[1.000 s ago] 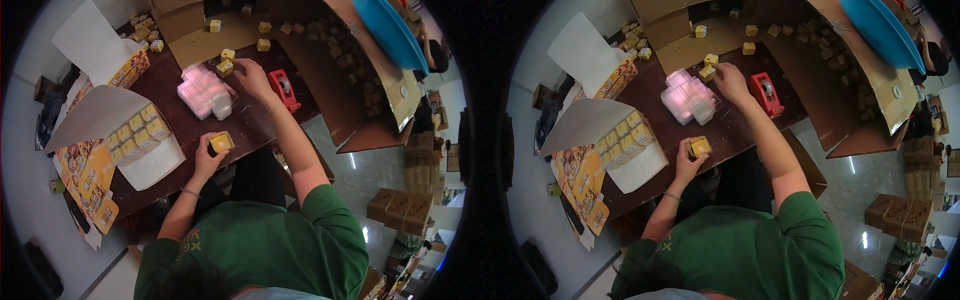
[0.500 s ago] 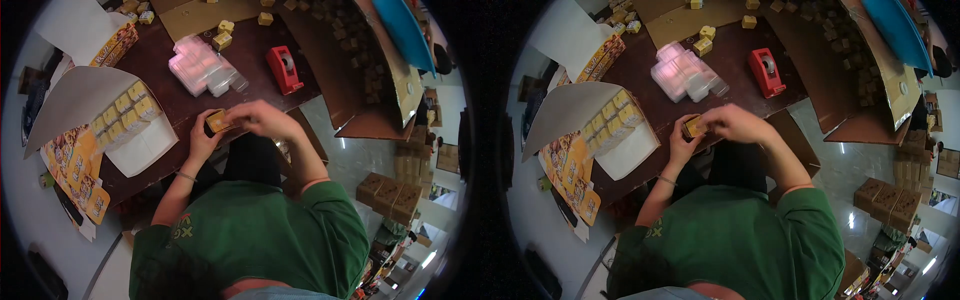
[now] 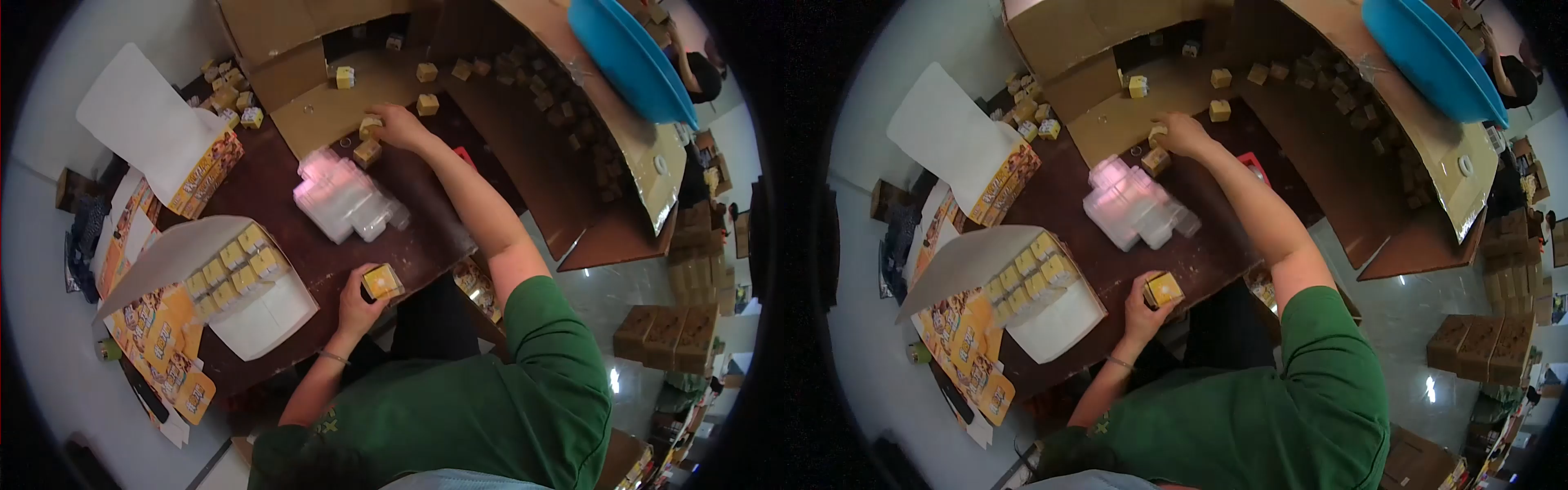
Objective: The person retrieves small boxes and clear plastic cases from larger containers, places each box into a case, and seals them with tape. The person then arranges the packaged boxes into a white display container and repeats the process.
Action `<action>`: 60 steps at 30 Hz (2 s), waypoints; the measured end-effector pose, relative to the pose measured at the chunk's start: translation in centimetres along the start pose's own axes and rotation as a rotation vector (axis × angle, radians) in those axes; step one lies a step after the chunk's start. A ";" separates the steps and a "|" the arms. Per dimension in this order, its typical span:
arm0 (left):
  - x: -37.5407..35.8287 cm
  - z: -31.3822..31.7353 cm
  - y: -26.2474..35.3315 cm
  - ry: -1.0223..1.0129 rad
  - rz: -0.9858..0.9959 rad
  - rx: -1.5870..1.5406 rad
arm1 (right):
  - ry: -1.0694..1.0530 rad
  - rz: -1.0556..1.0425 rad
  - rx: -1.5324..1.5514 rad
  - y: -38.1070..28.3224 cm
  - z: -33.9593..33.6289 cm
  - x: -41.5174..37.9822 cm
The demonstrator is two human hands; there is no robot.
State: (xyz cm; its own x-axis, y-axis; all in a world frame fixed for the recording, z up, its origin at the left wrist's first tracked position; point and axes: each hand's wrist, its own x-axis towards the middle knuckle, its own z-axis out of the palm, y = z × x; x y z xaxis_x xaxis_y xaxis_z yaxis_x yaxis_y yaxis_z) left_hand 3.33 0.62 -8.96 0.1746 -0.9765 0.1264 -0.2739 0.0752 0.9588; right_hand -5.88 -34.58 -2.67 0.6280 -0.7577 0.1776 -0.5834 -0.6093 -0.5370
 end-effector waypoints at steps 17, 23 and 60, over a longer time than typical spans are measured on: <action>-0.1 -0.2 -1.3 -0.048 -0.003 -0.003 | 0.024 0.128 0.249 2.3 -0.9 8.0; 0.0 -0.2 -0.5 -0.006 -0.024 -0.025 | 0.042 0.312 0.031 -4.8 -2.3 -13.2; -0.2 -0.3 -1.2 -0.053 0.063 -0.009 | -0.011 0.083 0.053 -6.2 0.7 -24.6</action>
State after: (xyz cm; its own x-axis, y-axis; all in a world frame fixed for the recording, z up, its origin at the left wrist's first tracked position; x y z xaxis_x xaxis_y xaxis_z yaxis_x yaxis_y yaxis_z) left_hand 3.87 0.78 -10.08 0.1069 -0.9791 0.1732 -0.2743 0.1384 0.9516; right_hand -17.37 -12.00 -4.32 0.5844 -0.8022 0.1220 -0.6058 -0.5314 -0.5922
